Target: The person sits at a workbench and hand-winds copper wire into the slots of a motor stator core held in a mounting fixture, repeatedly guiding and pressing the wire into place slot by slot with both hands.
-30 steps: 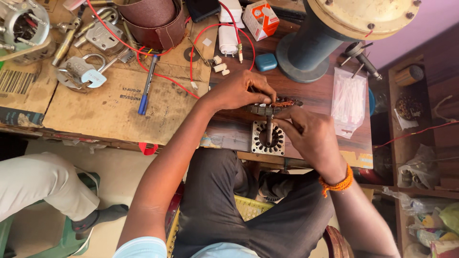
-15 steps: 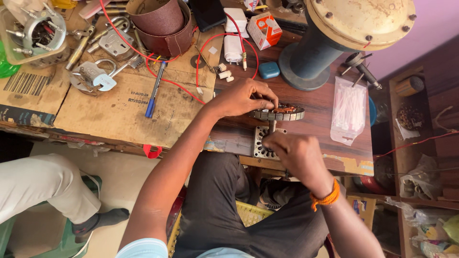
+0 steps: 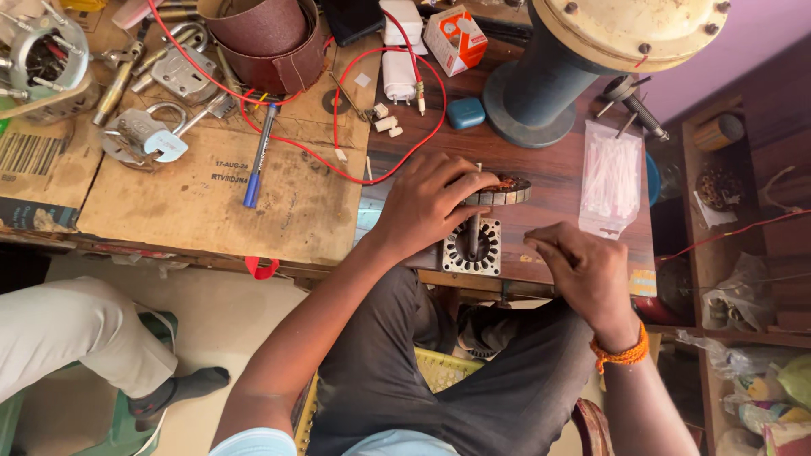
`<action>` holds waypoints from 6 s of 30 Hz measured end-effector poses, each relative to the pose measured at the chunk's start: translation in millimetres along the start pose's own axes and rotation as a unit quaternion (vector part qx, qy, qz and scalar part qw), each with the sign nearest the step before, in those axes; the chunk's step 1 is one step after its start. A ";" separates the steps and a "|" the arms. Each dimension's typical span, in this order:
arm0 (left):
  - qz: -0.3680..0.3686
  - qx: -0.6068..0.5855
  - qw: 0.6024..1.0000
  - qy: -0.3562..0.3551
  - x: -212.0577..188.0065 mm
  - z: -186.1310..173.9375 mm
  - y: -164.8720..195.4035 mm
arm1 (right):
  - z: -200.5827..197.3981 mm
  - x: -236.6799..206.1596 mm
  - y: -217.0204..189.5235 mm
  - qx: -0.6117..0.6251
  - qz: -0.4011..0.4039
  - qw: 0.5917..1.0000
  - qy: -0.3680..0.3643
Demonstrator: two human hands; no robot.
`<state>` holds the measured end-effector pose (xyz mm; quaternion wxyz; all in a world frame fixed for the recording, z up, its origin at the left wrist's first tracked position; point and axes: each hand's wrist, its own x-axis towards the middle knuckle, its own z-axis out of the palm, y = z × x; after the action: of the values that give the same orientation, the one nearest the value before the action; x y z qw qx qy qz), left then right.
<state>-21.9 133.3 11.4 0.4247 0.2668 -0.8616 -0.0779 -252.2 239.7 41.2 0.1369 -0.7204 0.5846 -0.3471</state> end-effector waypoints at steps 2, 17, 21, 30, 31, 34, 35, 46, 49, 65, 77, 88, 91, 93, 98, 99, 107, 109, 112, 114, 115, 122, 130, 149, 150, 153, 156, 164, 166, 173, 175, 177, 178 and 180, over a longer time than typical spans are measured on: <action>0.013 0.020 1.000 0.014 -4.6 5.1 0.5 | -6.0 4.7 -5.5 -0.012 0.011 1.000 0.004; 0.018 0.041 0.999 0.020 -9.5 3.8 9.3 | 14.2 85.1 2.9 -0.002 -0.097 0.995 0.030; -0.044 -0.090 0.994 0.033 4.6 -5.7 10.8 | 16.7 103.5 17.4 -0.068 -0.161 0.984 0.021; -0.240 -0.214 0.933 -0.162 53.7 18.8 -32.6 | 16.9 104.0 12.5 -0.062 -0.112 0.991 0.045; -0.258 -0.239 0.917 -0.187 51.0 21.6 -37.6 | 16.2 101.6 8.7 -0.033 -0.082 0.995 0.043; -0.199 -0.404 0.876 -0.174 38.4 26.7 -51.5 | 10.5 89.2 -2.8 -0.003 -0.001 1.000 0.018; -0.184 -0.413 0.875 -0.172 35.1 26.9 -56.3 | 9.7 83.7 -7.2 0.003 0.005 1.000 0.007; -0.172 -0.356 0.905 -0.159 20.9 8.0 -54.7 | 24.6 43.1 -36.1 0.004 0.008 1.000 -0.023; -0.154 -0.321 0.923 -0.144 17.4 4.3 -48.8 | 32.6 31.7 -33.5 -0.011 0.020 0.999 -0.032; -0.011 -0.060 0.998 -0.011 1.9 2.3 13.1 | 8.3 -0.9 13.7 0.040 -0.026 0.999 -0.012; 0.008 -0.116 0.993 0.029 -7.9 27.3 0.1 | -7.9 44.0 -7.9 0.001 -0.033 0.999 0.025; -0.039 -0.131 0.990 0.019 4.1 10.1 7.1 | 14.6 95.1 14.2 -0.017 -0.103 0.994 0.016; -0.120 -0.306 0.944 0.027 15.2 -2.9 4.5 | 18.9 98.8 21.9 -0.009 -0.084 0.996 0.004; -0.238 -0.271 0.932 -0.045 30.2 0.7 -2.0 | 22.4 100.7 24.4 -0.021 -0.081 0.996 0.010; -0.263 -0.243 0.918 -0.171 55.0 19.6 -28.2 | 22.9 102.2 18.2 -0.043 -0.078 0.995 0.044; -0.259 -0.251 0.915 -0.180 54.9 22.7 -31.6 | 21.1 99.7 14.8 -0.027 -0.056 0.997 0.040; -0.190 -0.363 0.890 -0.199 41.2 15.4 -45.9 | 4.8 63.0 -15.8 0.067 -0.011 0.995 -0.066; -0.232 -0.309 0.897 -0.214 40.1 9.6 -42.7 | 6.4 55.2 -24.9 0.066 -0.038 0.996 -0.052; -0.218 -0.334 0.893 -0.209 40.8 4.3 -37.6 | 4.8 49.0 -31.2 0.039 0.022 0.997 -0.061; -0.244 -0.298 0.901 -0.199 36.3 3.4 -33.4 | 6.6 45.1 -32.3 0.029 0.006 0.998 -0.053; -0.258 -0.280 0.904 -0.194 33.2 3.6 -32.2 | 8.3 42.2 -31.9 0.023 -0.002 0.999 -0.049; -0.165 -0.329 0.911 -0.186 23.0 -2.6 -41.4 | 39.0 11.0 -18.4 0.015 -0.122 0.992 -0.041; -0.049 -0.141 0.986 -0.067 4.3 -9.3 4.9 | 46.6 -11.8 15.8 0.035 -0.004 0.999 -0.004; 0.016 0.011 0.999 0.030 -7.1 20.8 5.8 | 4.0 53.9 -13.6 0.052 0.033 0.997 0.038; 0.017 0.015 0.999 0.029 -6.7 19.0 5.8 | 6.1 58.6 -12.6 0.064 0.045 0.996 0.035; 0.015 -0.002 1.000 0.020 -4.7 11.5 5.5 | 12.5 73.7 -4.9 0.082 0.076 0.994 0.010; -0.075 -0.122 0.989 0.036 4.3 9.4 4.4 | 17.9 88.9 6.0 0.087 0.030 0.996 -0.013; -0.211 -0.270 0.933 -0.106 42.8 32.6 -39.1 | 22.3 105.2 15.1 0.054 0.048 0.997 0.009; -0.271 -0.309 0.898 -0.156 40.4 37.3 -48.5 | 21.2 105.0 12.0 0.063 0.055 0.996 0.020; -0.196 -0.468 0.840 -0.195 24.3 24.8 -74.7 | 12.3 84.1 -13.7 0.042 0.028 0.995 -0.084; -0.160 -0.414 0.875 -0.192 23.9 19.1 -76.9 | 14.8 76.4 -24.5 0.029 0.015 0.995 -0.091; -0.166 -0.420 0.869 -0.202 25.9 14.3 -76.7 | 18.3 66.7 -35.8 0.041 -0.016 0.997 -0.059; -0.168 -0.423 0.866 -0.207 27.8 11.9 -76.8 | 19.0 64.0 -39.9 0.046 -0.033 0.998 -0.042; -0.178 -0.391 0.877 -0.216 31.0 7.7 -75.9 | 18.9 60.9 -44.0 0.022 -0.003 0.999 -0.033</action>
<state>-13.5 52.1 0.6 0.2766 0.2045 -0.7693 -0.5384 -202.2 191.0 74.8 0.1709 -0.7301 0.5697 -0.3364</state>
